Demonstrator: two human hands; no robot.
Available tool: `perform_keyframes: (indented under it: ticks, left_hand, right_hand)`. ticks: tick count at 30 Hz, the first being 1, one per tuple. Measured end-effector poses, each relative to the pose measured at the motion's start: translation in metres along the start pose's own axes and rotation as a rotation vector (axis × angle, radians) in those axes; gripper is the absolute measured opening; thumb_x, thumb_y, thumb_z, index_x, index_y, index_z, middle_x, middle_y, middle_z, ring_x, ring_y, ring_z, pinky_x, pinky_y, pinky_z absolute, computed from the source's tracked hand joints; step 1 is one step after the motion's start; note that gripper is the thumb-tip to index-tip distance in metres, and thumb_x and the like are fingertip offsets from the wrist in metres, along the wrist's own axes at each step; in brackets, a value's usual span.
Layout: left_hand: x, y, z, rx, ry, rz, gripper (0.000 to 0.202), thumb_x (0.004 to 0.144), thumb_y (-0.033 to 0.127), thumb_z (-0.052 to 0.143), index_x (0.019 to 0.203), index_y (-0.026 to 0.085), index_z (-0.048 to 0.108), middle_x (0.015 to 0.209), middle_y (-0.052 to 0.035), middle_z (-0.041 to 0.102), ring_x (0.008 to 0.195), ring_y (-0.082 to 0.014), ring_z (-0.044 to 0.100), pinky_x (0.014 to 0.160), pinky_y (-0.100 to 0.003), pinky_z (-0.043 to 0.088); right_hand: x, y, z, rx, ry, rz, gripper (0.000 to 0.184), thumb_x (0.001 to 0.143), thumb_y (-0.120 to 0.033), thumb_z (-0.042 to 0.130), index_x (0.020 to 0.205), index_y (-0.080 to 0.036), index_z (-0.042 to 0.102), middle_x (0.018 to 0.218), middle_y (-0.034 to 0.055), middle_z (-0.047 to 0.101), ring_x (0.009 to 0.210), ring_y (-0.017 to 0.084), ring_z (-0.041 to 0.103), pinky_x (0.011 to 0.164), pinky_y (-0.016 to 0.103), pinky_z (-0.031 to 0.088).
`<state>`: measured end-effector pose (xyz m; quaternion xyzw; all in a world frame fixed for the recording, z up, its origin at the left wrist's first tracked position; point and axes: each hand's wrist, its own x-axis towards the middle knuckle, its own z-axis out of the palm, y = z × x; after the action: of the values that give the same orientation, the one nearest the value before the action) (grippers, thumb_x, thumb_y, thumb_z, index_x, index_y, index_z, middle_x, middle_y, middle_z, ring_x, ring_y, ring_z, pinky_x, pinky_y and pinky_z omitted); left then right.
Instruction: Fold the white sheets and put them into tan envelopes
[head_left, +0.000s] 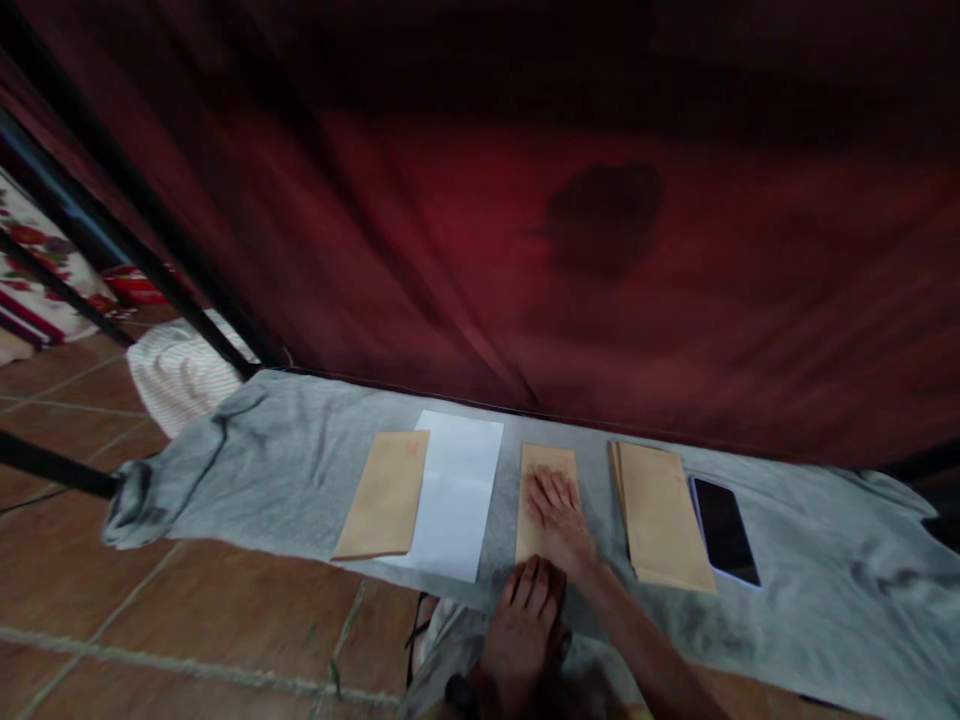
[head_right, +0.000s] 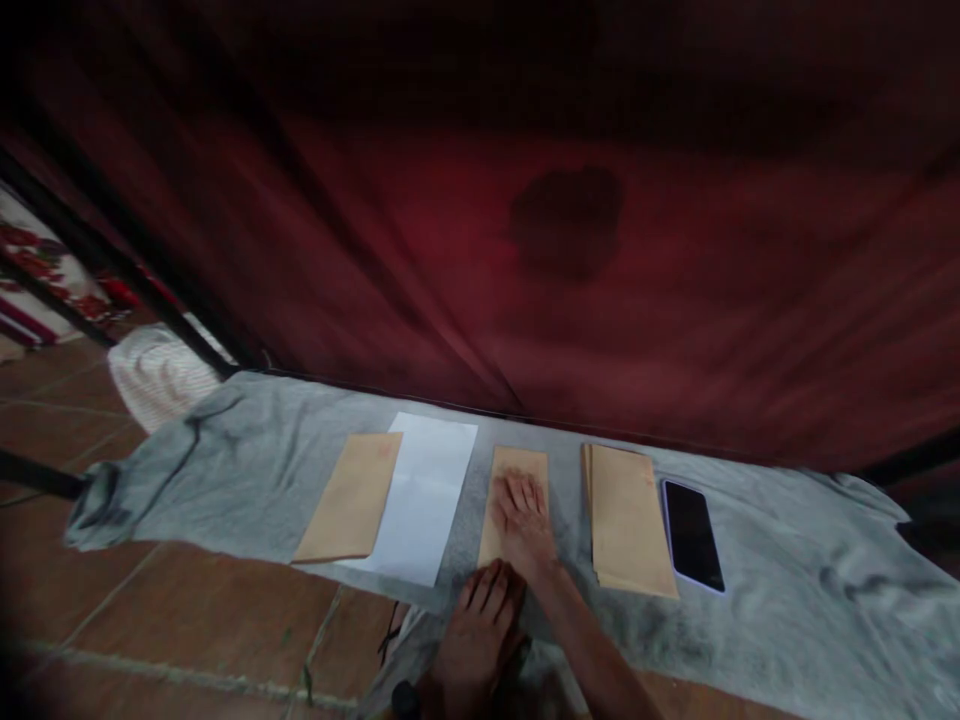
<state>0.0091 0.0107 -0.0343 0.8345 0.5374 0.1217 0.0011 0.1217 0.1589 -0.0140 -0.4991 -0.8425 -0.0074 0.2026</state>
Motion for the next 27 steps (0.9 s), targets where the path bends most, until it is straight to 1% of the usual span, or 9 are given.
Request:
perform_keyframes:
  ticks: [3, 5, 11, 14, 16, 19, 22, 24, 27]
  left_hand:
    - [0.002, 0.000, -0.002, -0.042, 0.007, -0.017, 0.063, 0.098, 0.054, 0.050, 0.151, 0.019, 0.048, 0.146, -0.0147, 0.059, 0.137, -0.0317, 0.052, 0.108, -0.050, 0.046]
    - [0.003, 0.001, -0.007, -0.062, 0.002, -0.024, 0.060, 0.098, 0.054, 0.049, 0.148, 0.020, 0.051, 0.146, -0.0138, 0.059, 0.137, -0.0309, 0.052, 0.109, -0.050, 0.045]
    - [0.013, 0.008, -0.019, -0.020, 0.022, -0.068, 0.039, 0.102, 0.035, 0.047, 0.133, 0.020, 0.064, 0.140, -0.0098, 0.061, 0.134, -0.0264, 0.051, 0.110, -0.047, 0.042]
    - [0.017, 0.008, -0.020, 0.025, 0.040, -0.056, 0.034, 0.099, 0.026, 0.050, 0.128, 0.020, 0.068, 0.134, -0.0102, 0.063, 0.130, -0.0267, 0.053, 0.108, -0.047, 0.042]
    - [0.017, 0.007, -0.021, 0.048, 0.036, -0.018, 0.036, 0.097, 0.023, 0.052, 0.129, 0.021, 0.067, 0.133, -0.0104, 0.064, 0.129, -0.0271, 0.053, 0.107, -0.046, 0.043]
    - [0.016, 0.004, -0.023, 0.074, 0.027, -0.001, 0.042, 0.093, 0.016, 0.054, 0.132, 0.022, 0.066, 0.135, -0.0105, 0.063, 0.129, -0.0267, 0.053, 0.106, -0.045, 0.044]
    - [0.016, 0.001, -0.025, 0.106, 0.034, -0.020, 0.047, 0.091, 0.010, 0.052, 0.135, 0.020, 0.064, 0.137, -0.0106, 0.063, 0.129, -0.0263, 0.054, 0.108, -0.044, 0.044]
    - [0.016, -0.001, -0.026, 0.121, 0.032, -0.007, 0.051, 0.090, 0.008, 0.051, 0.139, 0.019, 0.061, 0.138, -0.0106, 0.063, 0.129, -0.0263, 0.054, 0.109, -0.044, 0.044]
    - [0.016, -0.003, -0.026, 0.150, 0.019, 0.031, 0.056, 0.088, 0.005, 0.048, 0.141, 0.019, 0.059, 0.140, -0.0106, 0.063, 0.130, -0.0268, 0.054, 0.109, -0.044, 0.044]
  right_hand:
    - [-0.009, -0.008, 0.003, -0.009, -0.035, -0.006, 0.048, 0.107, -0.036, 0.034, 0.153, -0.026, 0.047, 0.161, 0.0081, 0.042, 0.150, 0.028, 0.036, 0.122, 0.056, 0.024]
    - [-0.010, -0.010, 0.003, -0.026, -0.069, 0.016, 0.049, 0.107, -0.036, 0.034, 0.154, -0.027, 0.045, 0.162, 0.0077, 0.040, 0.150, 0.029, 0.035, 0.122, 0.057, 0.022]
    - [-0.002, -0.012, -0.002, -0.042, -0.161, 0.061, 0.050, 0.105, -0.036, 0.036, 0.154, -0.028, 0.045, 0.164, 0.0053, 0.037, 0.151, 0.028, 0.033, 0.124, 0.055, 0.019]
    - [-0.008, -0.012, -0.012, -0.001, -0.117, 0.073, 0.050, 0.103, -0.028, 0.039, 0.152, -0.024, 0.048, 0.162, 0.0072, 0.040, 0.150, 0.027, 0.035, 0.122, 0.051, 0.026]
    - [-0.025, -0.011, -0.022, 0.033, -0.048, 0.111, 0.052, 0.100, -0.021, 0.040, 0.151, -0.021, 0.049, 0.160, 0.0091, 0.043, 0.148, 0.026, 0.038, 0.120, 0.047, 0.033]
    - [-0.065, -0.013, -0.035, 0.089, 0.057, 0.252, 0.053, 0.096, -0.018, 0.043, 0.149, -0.017, 0.050, 0.150, 0.0135, 0.054, 0.138, 0.028, 0.050, 0.112, 0.044, 0.043]
    - [-0.101, -0.018, -0.041, 0.172, 0.125, 0.443, 0.046, 0.096, -0.019, 0.046, 0.141, -0.017, 0.057, 0.129, 0.0158, 0.067, 0.119, 0.028, 0.064, 0.101, 0.040, 0.052]
    - [-0.113, -0.021, -0.043, 0.248, 0.137, 0.543, 0.042, 0.096, -0.018, 0.046, 0.135, -0.017, 0.061, 0.119, 0.0148, 0.070, 0.108, 0.025, 0.069, 0.093, 0.036, 0.056]
    - [-0.113, -0.021, -0.046, 0.306, 0.108, 0.660, 0.036, 0.093, -0.015, 0.049, 0.124, -0.017, 0.068, 0.108, 0.0128, 0.074, 0.094, 0.023, 0.073, 0.084, 0.031, 0.057]
